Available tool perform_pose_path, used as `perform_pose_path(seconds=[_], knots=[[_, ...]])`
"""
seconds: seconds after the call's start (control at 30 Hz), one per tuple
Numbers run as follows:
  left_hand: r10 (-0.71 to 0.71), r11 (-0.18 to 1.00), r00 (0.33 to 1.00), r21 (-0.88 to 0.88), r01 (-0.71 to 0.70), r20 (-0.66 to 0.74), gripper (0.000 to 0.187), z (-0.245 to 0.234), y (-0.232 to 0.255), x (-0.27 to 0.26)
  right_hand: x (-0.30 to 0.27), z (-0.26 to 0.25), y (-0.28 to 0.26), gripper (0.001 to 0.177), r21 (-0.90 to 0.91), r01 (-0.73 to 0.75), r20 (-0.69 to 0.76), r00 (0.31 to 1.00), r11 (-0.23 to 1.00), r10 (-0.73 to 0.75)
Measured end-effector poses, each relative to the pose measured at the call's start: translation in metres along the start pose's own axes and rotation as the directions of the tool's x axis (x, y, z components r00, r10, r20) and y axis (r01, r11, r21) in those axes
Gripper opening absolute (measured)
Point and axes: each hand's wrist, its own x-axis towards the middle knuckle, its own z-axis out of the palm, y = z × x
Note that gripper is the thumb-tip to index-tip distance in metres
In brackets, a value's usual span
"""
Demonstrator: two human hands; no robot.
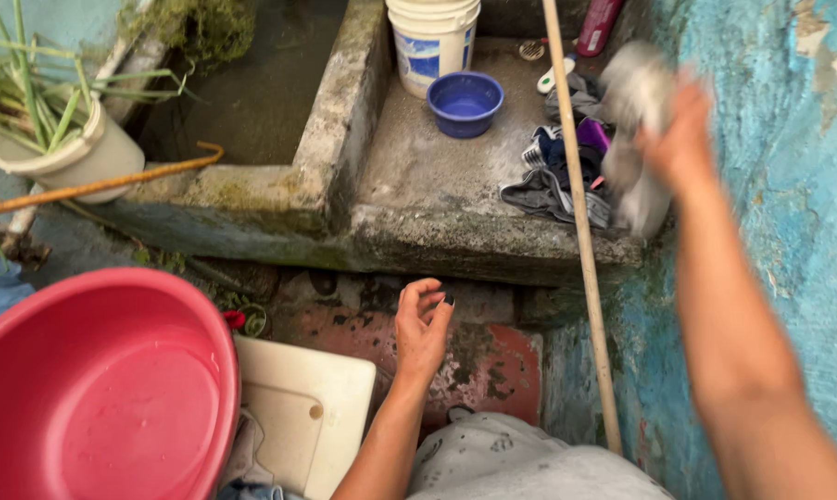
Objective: The person sorts through clothing items from a drawer and various surfaces, handling a cloth, a container, and garments one at a time.
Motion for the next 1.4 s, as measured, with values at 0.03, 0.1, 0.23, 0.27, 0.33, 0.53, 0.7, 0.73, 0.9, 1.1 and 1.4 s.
perform_pose_path(seconds=[0.03,0.1,0.23,0.27,0.33,0.53,0.7,0.73,0.9,1.1,1.4], knots=[[-0.009,1.000,1.000,0.000,0.009,-0.009,0.033,-0.002,-0.004,-0.008,0.016,-0.012,0.004,0.103,-0.026,0.115,-0.080,0.990,0.993,-0.117],[0.223,0.974,0.973,0.047,-0.220,-0.063,0.031,-0.005,-0.009,-0.008,0.040,-0.032,-0.010,0.099,-0.049,0.251,-0.174,0.951,0.967,-0.256],[-0.178,0.984,0.967,-0.029,0.175,-0.181,0.015,-0.005,-0.032,-0.019,0.007,-0.007,-0.063,0.017,0.438,0.111,-0.111,0.991,0.892,-0.069],[-0.091,0.994,0.983,-0.080,0.079,-0.159,0.024,-0.006,-0.037,-0.019,-0.016,0.013,-0.078,0.026,0.568,0.175,-0.133,0.984,0.804,-0.120],[0.005,0.992,0.985,-0.126,-0.027,-0.171,0.036,-0.008,-0.038,-0.018,-0.060,0.040,-0.112,0.024,0.559,0.078,0.100,0.982,0.826,-0.160],[-0.233,0.894,0.953,-0.428,0.130,-0.195,0.025,-0.017,-0.026,-0.023,-0.152,0.055,-0.228,0.023,0.710,0.292,0.586,0.259,0.641,-0.768],[-0.176,0.871,0.942,-0.490,0.013,-0.287,0.026,-0.055,-0.012,-0.071,-0.174,0.065,-0.286,0.030,0.797,0.361,0.488,0.089,0.485,-0.868],[-0.189,0.870,0.928,-0.494,0.005,-0.322,0.026,-0.064,-0.010,-0.085,-0.187,0.066,-0.291,0.031,0.791,0.352,0.510,0.071,0.500,-0.857],[-0.114,0.844,0.891,-0.516,-0.147,-0.440,0.025,-0.105,-0.006,-0.162,-0.246,0.067,-0.339,0.037,0.877,0.251,0.447,-0.108,0.411,-0.888],[-0.140,0.851,0.776,-0.475,-0.223,-0.615,0.021,-0.147,0.018,-0.286,-0.338,0.028,-0.400,0.050,0.929,0.266,0.335,-0.317,0.256,-0.887],[-0.107,0.911,0.540,-0.300,-0.282,-0.835,0.010,-0.207,0.046,-0.514,-0.541,-0.022,-0.470,0.074,0.932,0.359,0.264,-0.568,0.054,-0.779]])
